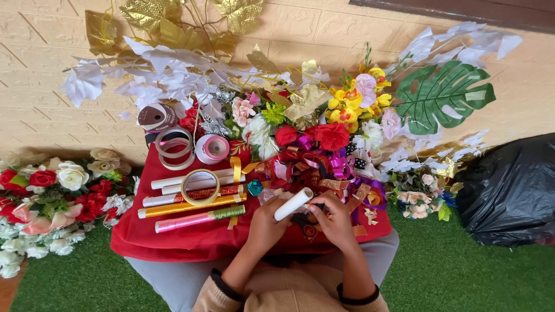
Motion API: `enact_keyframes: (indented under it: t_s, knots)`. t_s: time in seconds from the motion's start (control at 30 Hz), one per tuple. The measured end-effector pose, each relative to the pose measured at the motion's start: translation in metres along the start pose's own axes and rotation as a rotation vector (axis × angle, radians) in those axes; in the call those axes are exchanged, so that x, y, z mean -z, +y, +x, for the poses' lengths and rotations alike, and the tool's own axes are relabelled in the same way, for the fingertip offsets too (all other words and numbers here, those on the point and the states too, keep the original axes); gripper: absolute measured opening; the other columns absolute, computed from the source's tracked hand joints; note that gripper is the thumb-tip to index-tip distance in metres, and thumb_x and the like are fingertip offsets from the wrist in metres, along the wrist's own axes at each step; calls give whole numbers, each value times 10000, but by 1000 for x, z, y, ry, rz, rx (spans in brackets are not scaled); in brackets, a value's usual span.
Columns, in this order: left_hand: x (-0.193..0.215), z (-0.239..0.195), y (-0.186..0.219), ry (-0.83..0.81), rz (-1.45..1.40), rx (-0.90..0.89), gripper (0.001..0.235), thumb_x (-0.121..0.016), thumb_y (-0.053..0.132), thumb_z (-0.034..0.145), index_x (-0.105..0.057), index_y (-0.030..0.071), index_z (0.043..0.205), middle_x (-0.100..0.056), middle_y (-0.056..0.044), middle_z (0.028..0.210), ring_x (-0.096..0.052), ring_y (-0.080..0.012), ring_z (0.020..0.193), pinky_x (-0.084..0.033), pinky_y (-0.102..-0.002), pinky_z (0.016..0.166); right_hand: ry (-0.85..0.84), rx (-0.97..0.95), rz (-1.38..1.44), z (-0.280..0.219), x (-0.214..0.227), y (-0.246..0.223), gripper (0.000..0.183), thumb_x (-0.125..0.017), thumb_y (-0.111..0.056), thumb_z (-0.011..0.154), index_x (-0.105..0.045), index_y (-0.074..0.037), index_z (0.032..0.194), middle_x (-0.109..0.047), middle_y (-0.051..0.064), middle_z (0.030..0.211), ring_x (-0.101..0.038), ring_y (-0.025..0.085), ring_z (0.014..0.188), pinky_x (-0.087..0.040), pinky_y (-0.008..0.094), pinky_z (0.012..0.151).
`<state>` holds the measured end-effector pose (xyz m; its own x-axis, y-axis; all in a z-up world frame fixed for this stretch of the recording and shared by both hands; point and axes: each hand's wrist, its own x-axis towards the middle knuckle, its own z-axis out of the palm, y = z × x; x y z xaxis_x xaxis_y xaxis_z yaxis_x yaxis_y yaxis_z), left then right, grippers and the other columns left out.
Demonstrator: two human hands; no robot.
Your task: The person sits on the floor and wraps a purple ribbon around a white cylindrical object. They use scissors to cut the ribbon and then secure it with a piece of tape. The person then picks up a roll of gold ribbon.
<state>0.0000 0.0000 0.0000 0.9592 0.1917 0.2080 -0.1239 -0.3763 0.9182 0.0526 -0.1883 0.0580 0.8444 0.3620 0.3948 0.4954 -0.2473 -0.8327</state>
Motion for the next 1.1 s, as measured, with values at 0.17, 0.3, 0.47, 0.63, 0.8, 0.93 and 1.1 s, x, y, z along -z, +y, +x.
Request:
enact_keyframes:
  t_s: [0.17, 0.3, 0.47, 0.63, 0.8, 0.93, 1.1]
  knots:
    - [19, 1, 27, -14, 9, 0, 150, -749, 139, 859, -785, 134, 1004, -765, -122, 849, -734, -427, 980, -601, -485, 813, 65, 24, -80, -1, -3, 8, 45, -752, -99, 916, -764, -71, 882, -639, 68, 780, -547, 168, 598, -449, 290, 544]
    - [18, 1, 22, -63, 48, 34, 102, -728, 170, 855, -782, 183, 940, -747, -54, 777, -765, -357, 850, -596, -453, 728, 98, 22, -127, -4, -1, 30, 53, -767, -100, 901, -766, -69, 857, -645, 68, 763, -496, 168, 534, -419, 306, 511]
    - [22, 2, 18, -107, 107, 24, 93, -706, 162, 862, -784, 196, 900, -742, -35, 753, -756, -364, 809, -593, -443, 698, 110, 21, -178, -5, -1, 30, 68, -800, -91, 868, -757, -54, 831, -656, 73, 767, -479, 180, 514, -416, 305, 501]
    - [23, 2, 16, -113, 140, 36, 114, -693, 180, 869, -785, 182, 937, -752, -85, 809, -731, -428, 849, -587, -482, 714, 127, 16, -175, -3, 0, 22, 79, -818, -87, 852, -757, -44, 826, -661, 62, 751, -470, 155, 509, -409, 293, 497]
    - [23, 1, 16, -104, 162, 72, 143, -676, 208, 859, -796, 222, 934, -764, -72, 830, -725, -439, 852, -592, -489, 732, 137, -2, -196, -2, 4, 20, 39, -809, -94, 850, -781, -83, 826, -673, 43, 743, -484, 152, 501, -413, 292, 490]
    - [21, 1, 12, -139, 121, 77, 175, -669, 221, 871, -804, 262, 975, -775, -32, 812, -748, -374, 847, -597, -435, 734, 135, 4, -199, -1, 9, 19, 28, -800, -99, 863, -784, -86, 844, -673, 56, 759, -494, 157, 514, -425, 289, 499]
    - [54, 0, 80, -239, -42, 37, 486, -716, 103, 837, -698, 171, 1318, -782, -222, 1035, -709, -501, 998, -577, -539, 840, 66, 32, -160, -1, 13, 16, 17, -792, -76, 876, -776, -75, 869, -648, 67, 743, -521, 190, 524, -445, 308, 506]
